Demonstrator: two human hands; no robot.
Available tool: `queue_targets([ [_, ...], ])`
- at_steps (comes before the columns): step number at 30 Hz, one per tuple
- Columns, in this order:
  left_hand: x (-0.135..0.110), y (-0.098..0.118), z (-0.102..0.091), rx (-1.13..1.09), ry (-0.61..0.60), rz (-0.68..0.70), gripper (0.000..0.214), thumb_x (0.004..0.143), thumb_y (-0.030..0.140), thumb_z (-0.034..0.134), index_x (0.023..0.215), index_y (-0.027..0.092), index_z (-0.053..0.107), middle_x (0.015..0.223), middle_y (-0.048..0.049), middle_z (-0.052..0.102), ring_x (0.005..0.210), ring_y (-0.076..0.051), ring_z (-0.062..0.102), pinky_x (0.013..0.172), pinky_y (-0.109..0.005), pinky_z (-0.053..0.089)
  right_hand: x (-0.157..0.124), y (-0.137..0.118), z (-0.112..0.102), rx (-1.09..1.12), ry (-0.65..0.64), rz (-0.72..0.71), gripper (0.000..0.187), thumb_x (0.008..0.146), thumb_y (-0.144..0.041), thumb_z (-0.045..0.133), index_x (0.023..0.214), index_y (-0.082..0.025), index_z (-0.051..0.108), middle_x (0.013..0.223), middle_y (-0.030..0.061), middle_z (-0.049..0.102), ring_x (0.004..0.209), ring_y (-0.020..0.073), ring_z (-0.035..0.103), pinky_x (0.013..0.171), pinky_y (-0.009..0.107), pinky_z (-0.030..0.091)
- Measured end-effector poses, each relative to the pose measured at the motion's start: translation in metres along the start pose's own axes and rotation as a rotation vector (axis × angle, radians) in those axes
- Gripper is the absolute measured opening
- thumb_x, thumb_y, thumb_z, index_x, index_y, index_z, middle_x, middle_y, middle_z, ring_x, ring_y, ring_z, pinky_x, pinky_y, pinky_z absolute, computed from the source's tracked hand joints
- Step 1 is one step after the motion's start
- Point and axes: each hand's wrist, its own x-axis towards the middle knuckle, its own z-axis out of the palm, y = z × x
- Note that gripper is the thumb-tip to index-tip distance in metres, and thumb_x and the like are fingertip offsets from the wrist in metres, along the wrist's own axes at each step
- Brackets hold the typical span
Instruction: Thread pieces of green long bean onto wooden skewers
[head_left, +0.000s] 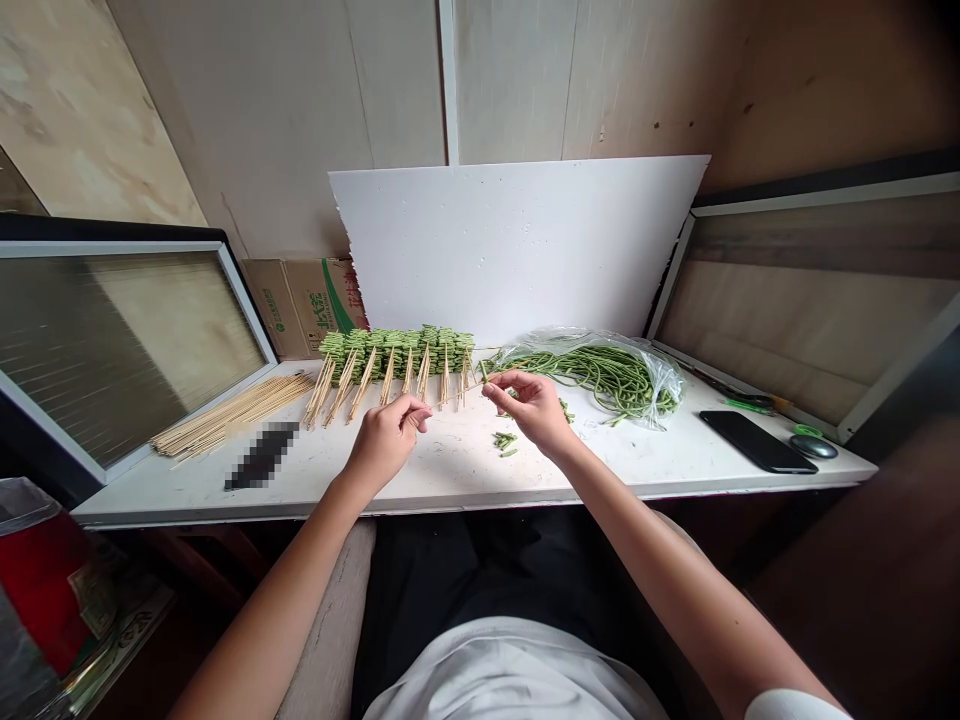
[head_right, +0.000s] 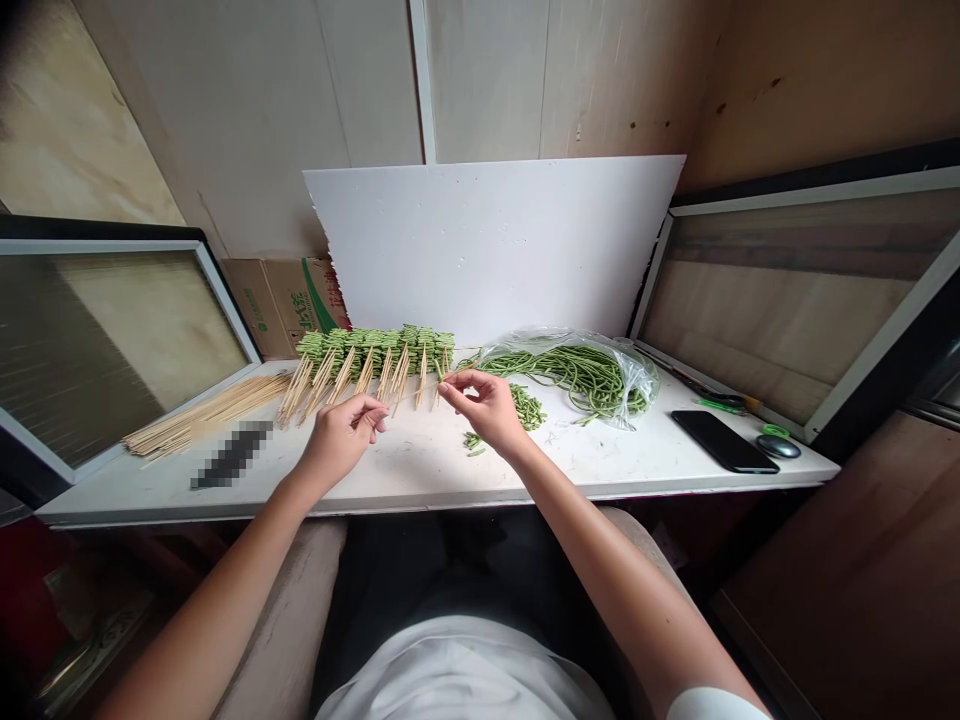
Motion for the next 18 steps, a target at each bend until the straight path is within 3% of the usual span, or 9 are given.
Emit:
queue_targets([
  [12,-0.001,-0.004,0.003,0.03,-0.079,-0.025,0.023,0.103,0.024,0.047,0.094,0.021,0.068,0.073,0.0009,0.07,0.059,-0.013,0.062,0.062,-0.024,0.047,0.0,0.002,0.0,-0.045,-0.052,-0.009,0.03,0.084,-0.052,0.082,0.09,-0.022,0.079,0.105,0.0073,0.076,0.081,0.0174,0.068,0.066,0.029,0.058],
  [18,0.001,-0.005,0.003,0.024,-0.022,-0.043,0.025,0.105,0.033,0.05,0.095,0.02,0.07,0.074,-0.0002,0.072,0.058,-0.014,0.064,0.058,-0.025,0.047,0.008,0.01,-0.025,-0.221,-0.217,0.017,0.035,0.092,-0.049,0.074,0.119,-0.028,0.079,0.118,0.0079,0.079,0.105,0.0247,0.074,0.085,0.035,0.06],
])
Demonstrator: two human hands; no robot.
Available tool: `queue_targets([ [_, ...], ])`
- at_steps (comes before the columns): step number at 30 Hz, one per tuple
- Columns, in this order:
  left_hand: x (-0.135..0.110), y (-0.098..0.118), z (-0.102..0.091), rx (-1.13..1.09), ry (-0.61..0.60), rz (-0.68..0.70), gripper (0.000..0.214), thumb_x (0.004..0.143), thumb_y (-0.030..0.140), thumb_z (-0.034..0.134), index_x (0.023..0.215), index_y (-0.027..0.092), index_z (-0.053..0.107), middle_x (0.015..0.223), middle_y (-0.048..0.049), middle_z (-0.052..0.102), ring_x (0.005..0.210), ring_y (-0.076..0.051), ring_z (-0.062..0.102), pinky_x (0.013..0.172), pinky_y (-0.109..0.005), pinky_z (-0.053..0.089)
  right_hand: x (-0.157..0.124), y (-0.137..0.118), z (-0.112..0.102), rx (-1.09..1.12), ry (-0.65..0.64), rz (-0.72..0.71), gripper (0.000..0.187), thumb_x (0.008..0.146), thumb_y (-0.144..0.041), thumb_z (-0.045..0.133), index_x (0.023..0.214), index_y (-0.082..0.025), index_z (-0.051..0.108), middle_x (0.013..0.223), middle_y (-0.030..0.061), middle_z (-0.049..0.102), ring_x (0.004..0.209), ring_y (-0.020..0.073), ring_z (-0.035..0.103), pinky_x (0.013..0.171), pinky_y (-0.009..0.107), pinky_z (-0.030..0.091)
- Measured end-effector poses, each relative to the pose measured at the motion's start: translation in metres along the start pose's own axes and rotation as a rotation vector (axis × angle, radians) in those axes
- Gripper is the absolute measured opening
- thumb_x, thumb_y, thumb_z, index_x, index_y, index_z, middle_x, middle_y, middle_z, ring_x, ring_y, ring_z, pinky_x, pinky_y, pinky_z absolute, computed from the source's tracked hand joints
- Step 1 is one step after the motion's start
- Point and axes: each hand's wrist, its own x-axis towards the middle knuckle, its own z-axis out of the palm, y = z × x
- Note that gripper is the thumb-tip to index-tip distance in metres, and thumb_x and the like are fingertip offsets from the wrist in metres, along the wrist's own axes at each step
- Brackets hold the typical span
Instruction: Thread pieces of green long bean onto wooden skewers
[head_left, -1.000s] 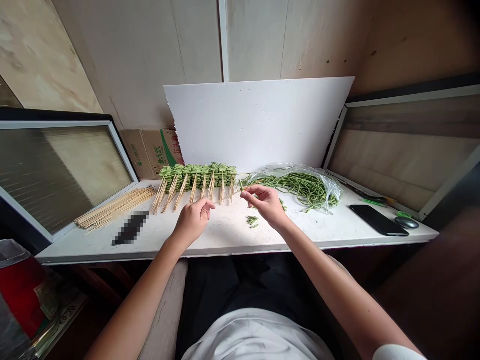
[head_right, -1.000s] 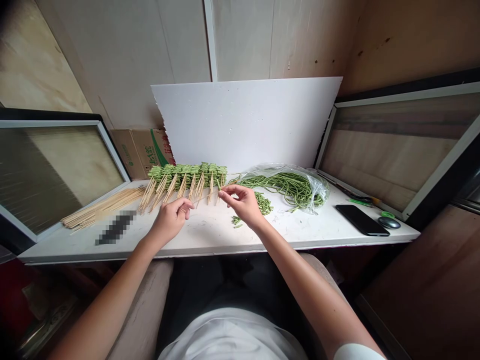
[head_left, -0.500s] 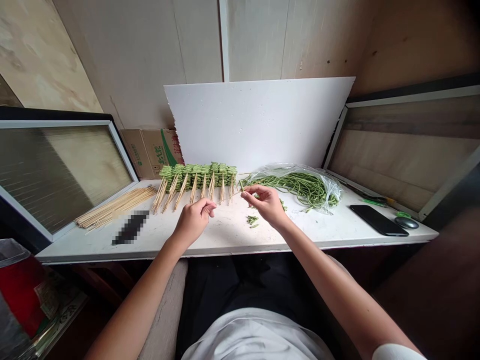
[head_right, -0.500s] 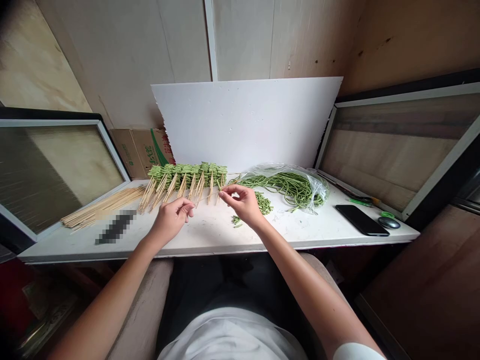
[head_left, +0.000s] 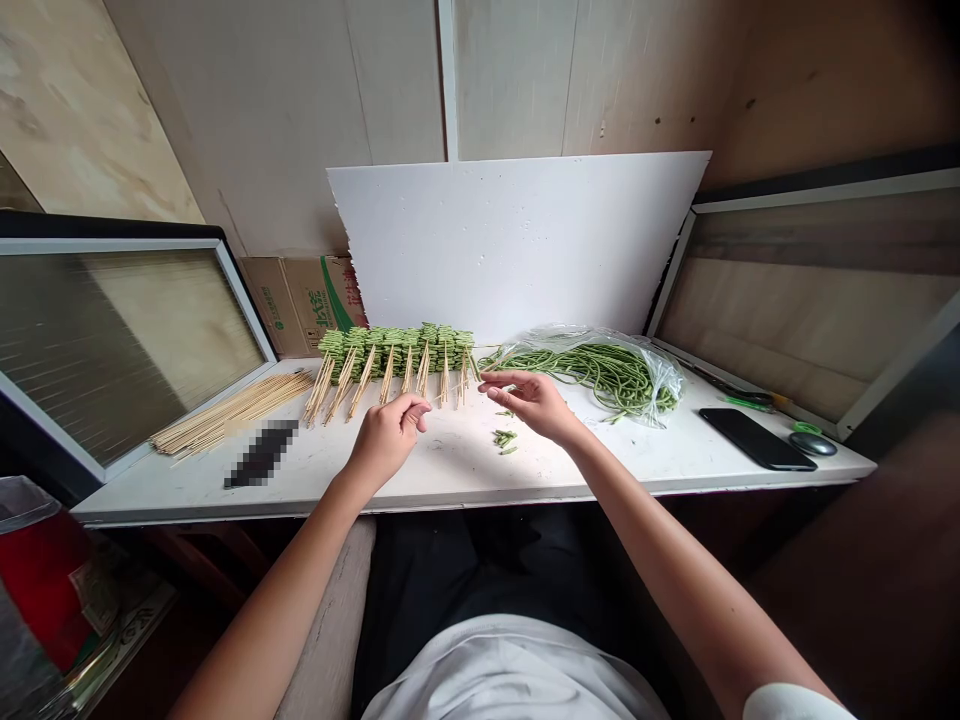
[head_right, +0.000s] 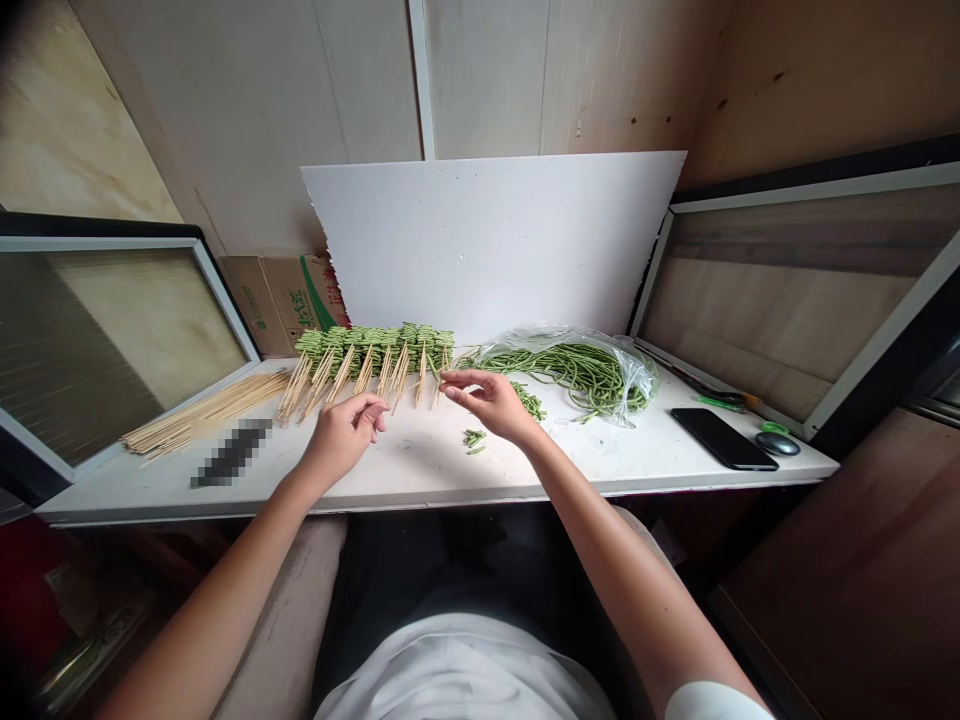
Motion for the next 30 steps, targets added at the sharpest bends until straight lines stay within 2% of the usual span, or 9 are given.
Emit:
queue_targets([
  [3,0.001,-0.003,0.001,-0.039,0.029,-0.024,0.024,0.104,0.036,0.052,0.095,0.02,0.069,0.075,-0.0009,0.073,0.06,-0.015,0.068,0.06,-0.025,0.05,0.001,0.018,-0.014,-0.29,-0.139,0.035,0.024,0.095,-0.04,0.072,0.111,-0.026,0.083,0.114,0.0082,0.08,0.1,0.0257,0.075,0.083,0.035,0.059],
  [7,0.002,-0.005,0.003,-0.074,0.055,-0.029,0.022,0.102,0.036,0.055,0.095,0.02,0.068,0.077,-0.002,0.074,0.067,-0.017,0.072,0.065,-0.027,0.054,-0.001,0.047,-0.022,-0.596,-0.314,0.216,0.014,0.091,-0.026,0.074,0.097,-0.024,0.086,0.1,0.0086,0.082,0.085,0.0254,0.075,0.071,0.032,0.056],
  [11,0.002,-0.004,0.002,-0.079,0.064,-0.037,0.022,0.103,0.035,0.054,0.095,0.02,0.068,0.079,-0.0023,0.075,0.068,-0.017,0.073,0.067,-0.028,0.056,-0.003,0.064,-0.021,-0.671,-0.369,0.336,0.011,0.088,-0.027,0.078,0.094,-0.024,0.087,0.094,0.0068,0.083,0.072,0.0228,0.073,0.064,0.03,0.051],
  [15,0.001,-0.001,0.001,-0.079,0.055,-0.048,0.025,0.104,0.038,0.053,0.095,0.02,0.068,0.08,-0.0028,0.076,0.068,-0.018,0.074,0.065,-0.028,0.057,-0.004,0.066,-0.019,-0.659,-0.369,0.323,0.01,0.086,-0.025,0.079,0.093,-0.024,0.086,0.093,0.0062,0.082,0.07,0.022,0.072,0.062,0.03,0.05],
  [20,0.001,0.0,0.001,-0.098,0.04,-0.044,0.031,0.107,0.042,0.049,0.099,0.02,0.068,0.081,-0.0035,0.077,0.065,-0.018,0.074,0.063,-0.028,0.057,-0.002,0.063,-0.019,-0.592,-0.282,0.241,0.008,0.087,-0.024,0.079,0.091,-0.021,0.085,0.092,0.0083,0.082,0.081,0.0243,0.075,0.068,0.031,0.056],
  [25,0.001,-0.002,0.003,-0.09,0.034,-0.028,0.03,0.107,0.041,0.048,0.099,0.021,0.068,0.08,-0.0023,0.077,0.064,-0.017,0.074,0.065,-0.028,0.057,0.003,0.049,-0.025,-0.422,-0.086,0.123,0.021,0.091,-0.036,0.076,0.103,-0.02,0.083,0.1,0.0107,0.082,0.085,0.0236,0.075,0.075,0.033,0.059],
  [27,0.002,-0.003,0.003,-0.089,0.038,-0.018,0.029,0.107,0.04,0.049,0.099,0.02,0.068,0.08,-0.0023,0.077,0.065,-0.017,0.074,0.066,-0.028,0.057,0.004,0.041,-0.03,-0.332,-0.009,0.127,0.028,0.091,-0.045,0.075,0.101,-0.019,0.083,0.106,0.0118,0.081,0.089,0.0249,0.075,0.074,0.034,0.061],
  [30,0.002,-0.003,0.004,-0.093,0.045,-0.012,0.026,0.106,0.038,0.051,0.099,0.02,0.068,0.081,-0.0028,0.077,0.066,-0.017,0.074,0.066,-0.029,0.058,0.004,0.027,-0.035,-0.075,0.082,0.193,0.037,0.085,-0.055,0.08,0.099,-0.02,0.082,0.105,0.0117,0.081,0.095,0.0277,0.076,0.074,0.036,0.064],
])
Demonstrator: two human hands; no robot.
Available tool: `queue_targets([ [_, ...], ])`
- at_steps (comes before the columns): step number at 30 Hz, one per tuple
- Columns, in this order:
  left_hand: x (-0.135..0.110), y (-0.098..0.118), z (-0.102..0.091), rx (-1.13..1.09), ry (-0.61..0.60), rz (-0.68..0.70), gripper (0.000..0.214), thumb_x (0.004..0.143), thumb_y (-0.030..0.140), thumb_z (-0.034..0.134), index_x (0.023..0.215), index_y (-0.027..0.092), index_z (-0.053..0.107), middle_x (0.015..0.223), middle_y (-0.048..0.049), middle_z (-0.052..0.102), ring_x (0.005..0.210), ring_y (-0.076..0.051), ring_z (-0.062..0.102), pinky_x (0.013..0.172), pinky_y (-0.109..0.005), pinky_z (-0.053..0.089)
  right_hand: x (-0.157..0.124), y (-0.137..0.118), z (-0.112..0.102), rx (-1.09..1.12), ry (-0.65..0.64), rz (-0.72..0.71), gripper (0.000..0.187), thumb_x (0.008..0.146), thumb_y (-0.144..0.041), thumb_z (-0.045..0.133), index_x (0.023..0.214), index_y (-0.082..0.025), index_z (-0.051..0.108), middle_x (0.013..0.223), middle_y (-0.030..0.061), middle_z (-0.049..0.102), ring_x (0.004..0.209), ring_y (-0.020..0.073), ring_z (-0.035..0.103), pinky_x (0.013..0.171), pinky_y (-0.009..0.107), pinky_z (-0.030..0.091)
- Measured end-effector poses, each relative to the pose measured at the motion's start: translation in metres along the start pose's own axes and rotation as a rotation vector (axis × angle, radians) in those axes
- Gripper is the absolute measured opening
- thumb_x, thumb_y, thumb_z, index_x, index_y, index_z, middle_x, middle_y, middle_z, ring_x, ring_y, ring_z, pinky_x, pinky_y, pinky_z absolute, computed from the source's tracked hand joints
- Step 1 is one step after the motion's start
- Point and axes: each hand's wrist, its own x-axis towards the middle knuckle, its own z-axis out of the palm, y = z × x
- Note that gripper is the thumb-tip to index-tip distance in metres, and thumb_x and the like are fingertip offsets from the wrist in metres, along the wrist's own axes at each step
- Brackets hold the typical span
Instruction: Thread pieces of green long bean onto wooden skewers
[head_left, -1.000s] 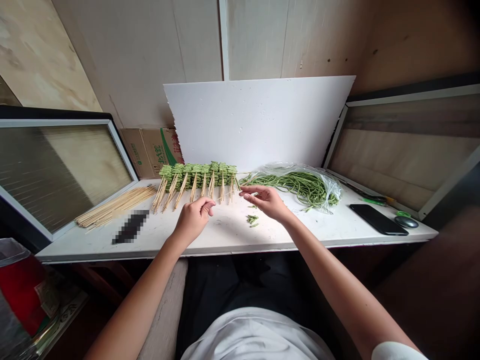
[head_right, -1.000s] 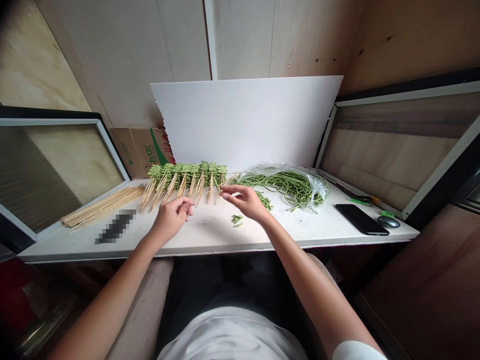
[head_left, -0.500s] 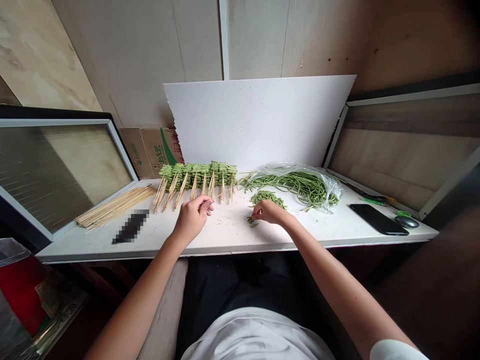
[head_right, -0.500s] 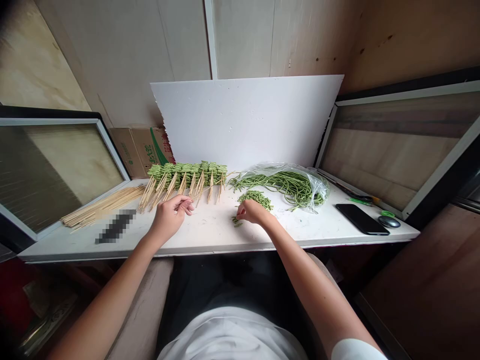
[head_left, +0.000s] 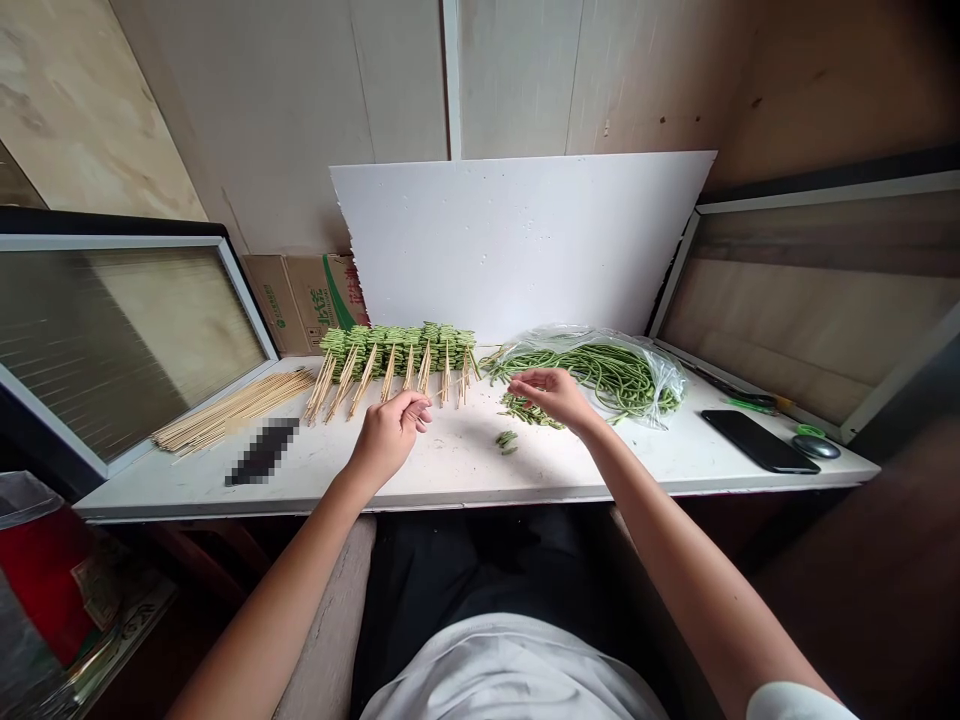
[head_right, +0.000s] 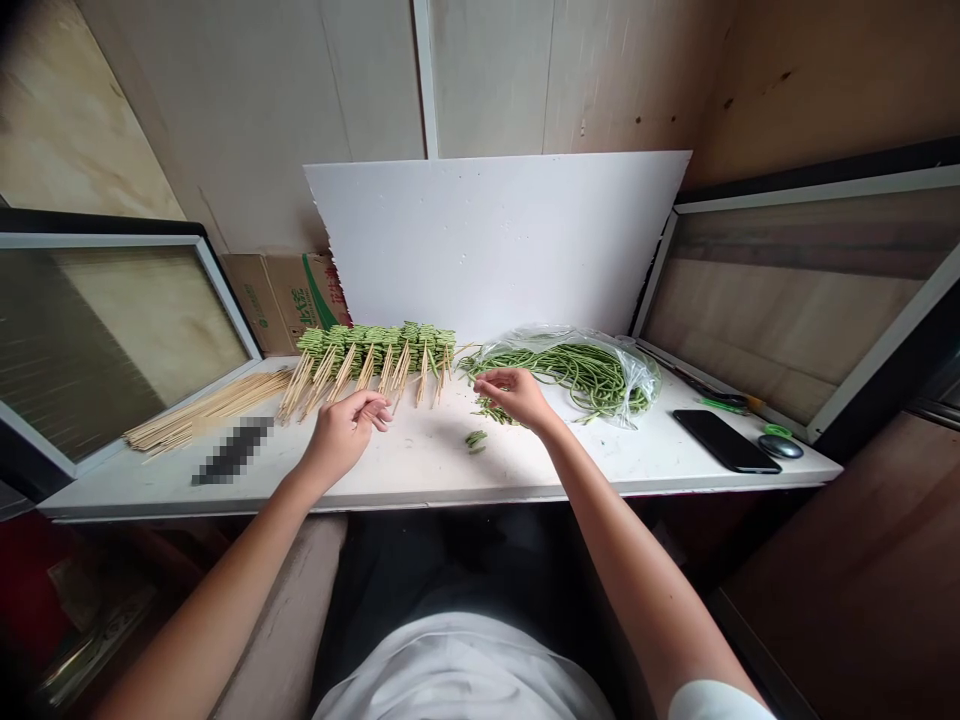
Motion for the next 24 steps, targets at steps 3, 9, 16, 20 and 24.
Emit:
queue_targets([
  [3,-0.001,0.0,0.0,0.0,-0.001,-0.003,0.025,0.106,0.036,0.051,0.098,0.02,0.068,0.081,-0.003,0.077,0.065,-0.017,0.074,0.066,-0.029,0.058,-0.001,-0.01,-0.003,0.282,0.083,0.032,0.042,0.08,-0.058,0.084,0.1,-0.021,0.082,0.099,0.0102,0.082,0.098,0.0268,0.077,0.08,0.037,0.065],
  [9,-0.002,0.001,0.0,0.047,-0.011,0.013,0.026,0.106,0.035,0.049,0.1,0.02,0.07,0.083,-0.003,0.077,0.063,-0.016,0.071,0.064,-0.028,0.054,-0.002,-0.024,-0.001,0.579,0.154,0.029,0.044,0.073,-0.058,0.09,0.097,-0.022,0.081,0.104,0.0099,0.081,0.105,0.0256,0.076,0.08,0.03,0.061],
  [16,-0.003,0.008,-0.004,0.151,0.02,0.054,0.024,0.105,0.027,0.05,0.098,0.021,0.073,0.083,-0.0021,0.077,0.067,-0.016,0.066,0.068,-0.026,0.05,-0.008,-0.038,0.004,0.678,0.09,0.027,0.041,0.078,-0.055,0.088,0.101,-0.021,0.081,0.112,0.0101,0.08,0.111,0.0244,0.074,0.077,0.025,0.061],
  [20,-0.002,0.007,-0.003,0.146,0.027,0.065,0.023,0.104,0.028,0.052,0.098,0.021,0.073,0.081,-0.0016,0.076,0.067,-0.016,0.066,0.07,-0.025,0.05,-0.008,-0.039,0.006,0.688,0.085,0.037,0.041,0.077,-0.055,0.088,0.101,-0.022,0.08,0.112,0.0092,0.08,0.111,0.0237,0.074,0.076,0.025,0.061],
  [24,-0.002,0.005,-0.003,0.149,0.022,0.066,0.023,0.104,0.028,0.053,0.097,0.022,0.074,0.08,-0.0012,0.076,0.065,-0.016,0.065,0.069,-0.026,0.05,-0.008,-0.037,0.007,0.662,0.088,0.045,0.042,0.077,-0.057,0.087,0.1,-0.023,0.079,0.115,0.0091,0.08,0.114,0.0244,0.073,0.075,0.025,0.061],
])
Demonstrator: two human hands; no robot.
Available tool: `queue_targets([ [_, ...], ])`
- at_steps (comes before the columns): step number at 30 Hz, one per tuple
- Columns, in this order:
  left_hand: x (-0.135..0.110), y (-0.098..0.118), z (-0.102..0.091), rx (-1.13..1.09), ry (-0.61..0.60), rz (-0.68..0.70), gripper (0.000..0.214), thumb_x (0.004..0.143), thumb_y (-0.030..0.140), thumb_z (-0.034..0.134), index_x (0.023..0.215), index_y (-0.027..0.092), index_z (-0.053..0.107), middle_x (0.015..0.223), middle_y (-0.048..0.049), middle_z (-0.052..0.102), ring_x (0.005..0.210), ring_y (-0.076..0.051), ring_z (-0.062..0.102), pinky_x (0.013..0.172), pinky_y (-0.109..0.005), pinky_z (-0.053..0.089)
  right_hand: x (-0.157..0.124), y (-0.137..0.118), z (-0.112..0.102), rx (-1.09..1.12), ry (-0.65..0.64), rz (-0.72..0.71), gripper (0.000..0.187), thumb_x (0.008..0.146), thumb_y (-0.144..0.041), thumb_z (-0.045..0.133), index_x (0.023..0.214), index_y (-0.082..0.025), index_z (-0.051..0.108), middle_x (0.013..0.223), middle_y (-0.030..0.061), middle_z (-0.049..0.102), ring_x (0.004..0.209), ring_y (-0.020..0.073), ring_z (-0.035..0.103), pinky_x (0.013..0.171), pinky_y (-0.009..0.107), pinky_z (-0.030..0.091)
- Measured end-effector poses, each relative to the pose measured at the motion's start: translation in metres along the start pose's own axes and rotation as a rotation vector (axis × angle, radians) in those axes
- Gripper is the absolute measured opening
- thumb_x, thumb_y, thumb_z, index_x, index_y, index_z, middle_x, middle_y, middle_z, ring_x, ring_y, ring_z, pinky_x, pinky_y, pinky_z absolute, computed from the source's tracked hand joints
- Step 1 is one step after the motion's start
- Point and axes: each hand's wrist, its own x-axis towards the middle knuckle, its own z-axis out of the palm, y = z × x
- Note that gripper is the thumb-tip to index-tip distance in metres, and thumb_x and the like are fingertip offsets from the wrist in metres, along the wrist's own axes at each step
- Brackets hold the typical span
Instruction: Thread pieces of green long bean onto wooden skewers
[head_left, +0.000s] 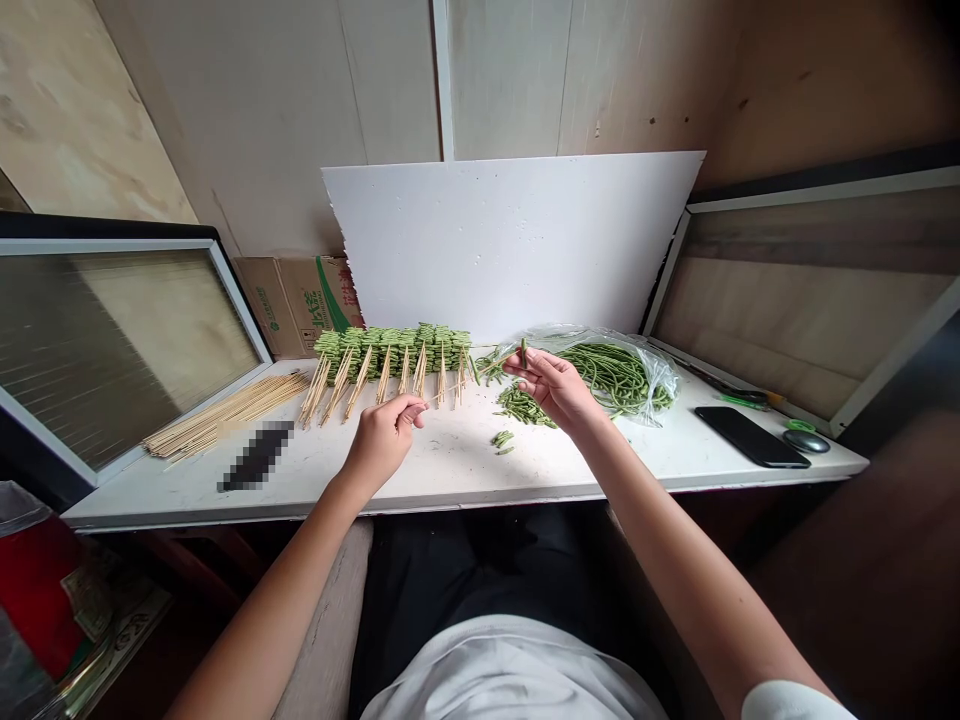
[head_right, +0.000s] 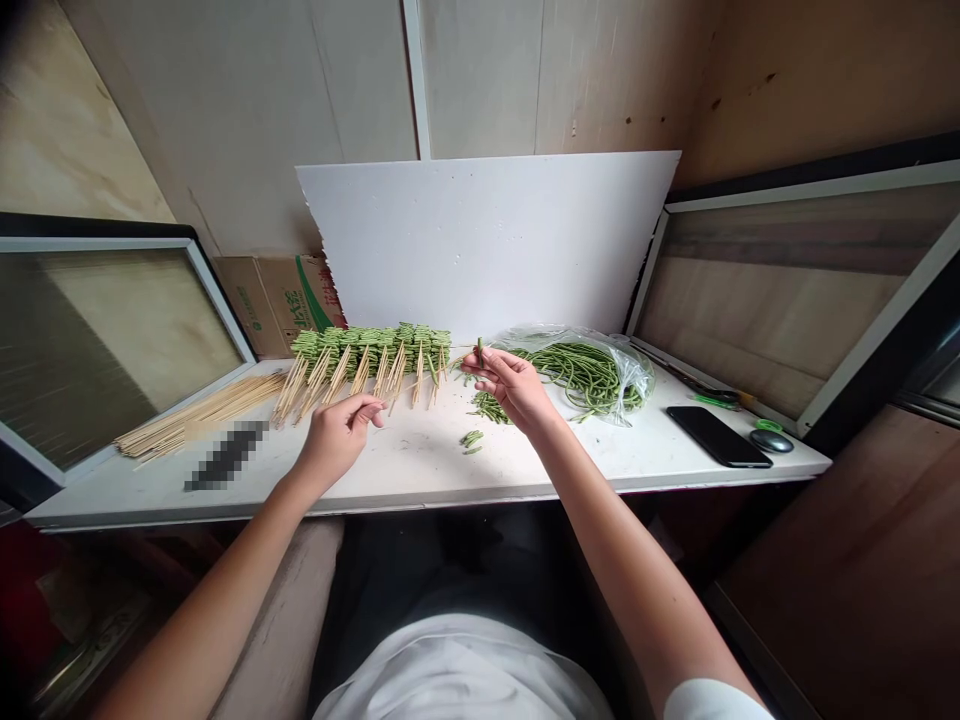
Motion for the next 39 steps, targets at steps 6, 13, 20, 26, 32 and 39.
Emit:
queue_targets([
  [6,0.0,-0.001,0.0,0.007,-0.005,0.0,0.024,0.103,0.028,0.052,0.096,0.021,0.074,0.078,-0.0015,0.076,0.064,-0.016,0.065,0.069,-0.027,0.051,0.0,0.001,0.0,-0.023,0.002,-0.004,0.041,0.078,-0.058,0.086,0.099,-0.022,0.08,0.113,0.0095,0.08,0.112,0.0238,0.073,0.069,0.023,0.059],
  [13,0.001,-0.002,0.0,0.024,-0.015,0.003,0.023,0.102,0.026,0.052,0.094,0.022,0.073,0.077,-0.0012,0.075,0.063,-0.016,0.064,0.068,-0.027,0.049,0.002,0.003,-0.001,-0.077,0.022,-0.015,0.043,0.075,-0.059,0.087,0.098,-0.024,0.08,0.109,0.0096,0.081,0.11,0.0255,0.073,0.069,0.026,0.058],
  [20,0.0,0.0,-0.003,0.064,-0.003,0.009,0.023,0.102,0.025,0.052,0.091,0.022,0.073,0.075,-0.0008,0.074,0.062,-0.016,0.063,0.065,-0.027,0.047,0.001,0.002,-0.001,-0.103,0.032,-0.04,0.039,0.076,-0.056,0.087,0.097,-0.024,0.082,0.105,0.0095,0.081,0.111,0.0278,0.073,0.069,0.028,0.057],
  [26,0.0,0.002,-0.004,0.122,0.021,0.013,0.022,0.098,0.02,0.053,0.09,0.022,0.073,0.074,-0.0011,0.074,0.064,-0.017,0.065,0.064,-0.027,0.045,0.001,0.004,0.0,-0.128,0.05,-0.056,0.039,0.074,-0.055,0.089,0.095,-0.024,0.083,0.101,0.0093,0.082,0.11,0.0281,0.073,0.07,0.03,0.058],
  [32,-0.001,-0.001,-0.003,0.168,0.046,0.021,0.023,0.093,0.013,0.053,0.089,0.023,0.073,0.074,-0.0011,0.074,0.068,-0.02,0.068,0.067,-0.028,0.047,0.001,0.01,0.002,-0.151,0.048,-0.073,0.036,0.077,-0.055,0.087,0.096,-0.024,0.084,0.101,0.0084,0.081,0.107,0.0268,0.074,0.07,0.029,0.058],
  [39,-0.002,-0.004,0.001,0.166,0.054,0.012,0.023,0.091,0.01,0.053,0.089,0.022,0.073,0.074,-0.0008,0.074,0.067,-0.019,0.068,0.066,-0.028,0.048,-0.002,0.01,0.006,-0.174,0.056,-0.061,0.041,0.075,-0.059,0.087,0.096,-0.024,0.082,0.101,0.0072,0.08,0.103,0.0241,0.072,0.069,0.028,0.057],
])
